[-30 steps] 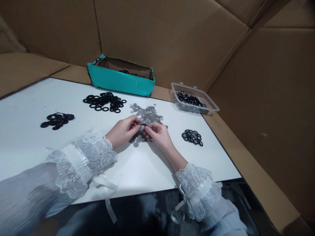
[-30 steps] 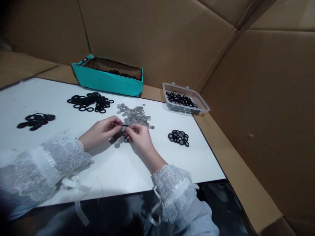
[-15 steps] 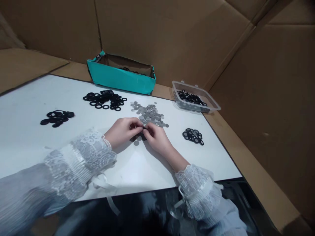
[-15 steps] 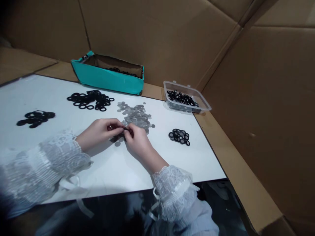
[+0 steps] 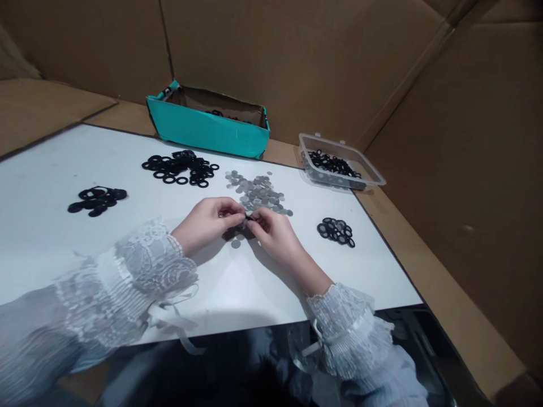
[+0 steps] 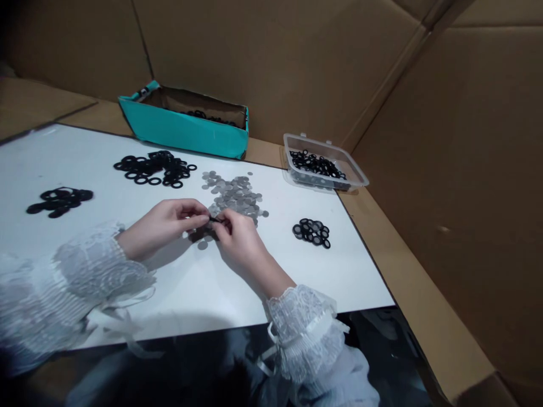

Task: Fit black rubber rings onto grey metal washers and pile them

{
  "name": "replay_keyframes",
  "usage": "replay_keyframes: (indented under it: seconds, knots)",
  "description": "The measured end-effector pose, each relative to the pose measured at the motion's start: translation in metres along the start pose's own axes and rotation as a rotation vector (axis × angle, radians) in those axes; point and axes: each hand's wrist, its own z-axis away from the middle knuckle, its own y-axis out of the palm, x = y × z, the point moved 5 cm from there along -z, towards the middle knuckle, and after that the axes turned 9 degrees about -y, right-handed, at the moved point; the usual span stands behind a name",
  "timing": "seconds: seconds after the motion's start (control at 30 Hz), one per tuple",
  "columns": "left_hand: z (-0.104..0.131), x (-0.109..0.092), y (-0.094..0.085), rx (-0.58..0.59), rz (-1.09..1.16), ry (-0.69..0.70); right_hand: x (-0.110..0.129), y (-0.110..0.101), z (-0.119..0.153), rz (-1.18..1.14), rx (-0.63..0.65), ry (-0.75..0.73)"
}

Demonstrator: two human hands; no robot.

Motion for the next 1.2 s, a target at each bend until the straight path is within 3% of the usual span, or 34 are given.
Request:
replay_keyframes:
  seconds: [0.3,0.47,0.57,0.7,0.9,1.07,1.2]
  knots:
    - [0.007,-0.004,-0.001,-0.122,-0.091,0.138,0.000,0.000,0.000,-0.283,-0.204,0.112]
    - [0.008,-0.003,0.000,-0.124,-0.085,0.197,-0.004,0.008,-0.003,-0.490,-0.111,0.239]
    - [0.009,-0.005,0.000,-0.120,-0.185,0.237,-0.002,0.008,-0.003,-0.474,-0.003,0.235]
    - [0.009,-0.007,-0.002,-0.095,-0.203,0.224,-0.001,0.004,-0.002,-0.409,0.030,0.218]
    - [0.008,-0.004,0.000,0.000,-0.094,0.111,0.000,-0.001,-0.001,-0.178,-0.043,0.104]
    - [0.008,-0.001,0.001,-0.006,-0.024,0.089,0.002,-0.003,0.003,-0.241,-0.138,0.086]
    - [0.011,-0.005,-0.003,-0.134,-0.115,0.173,0.003,-0.002,0.002,-0.294,-0.189,0.118]
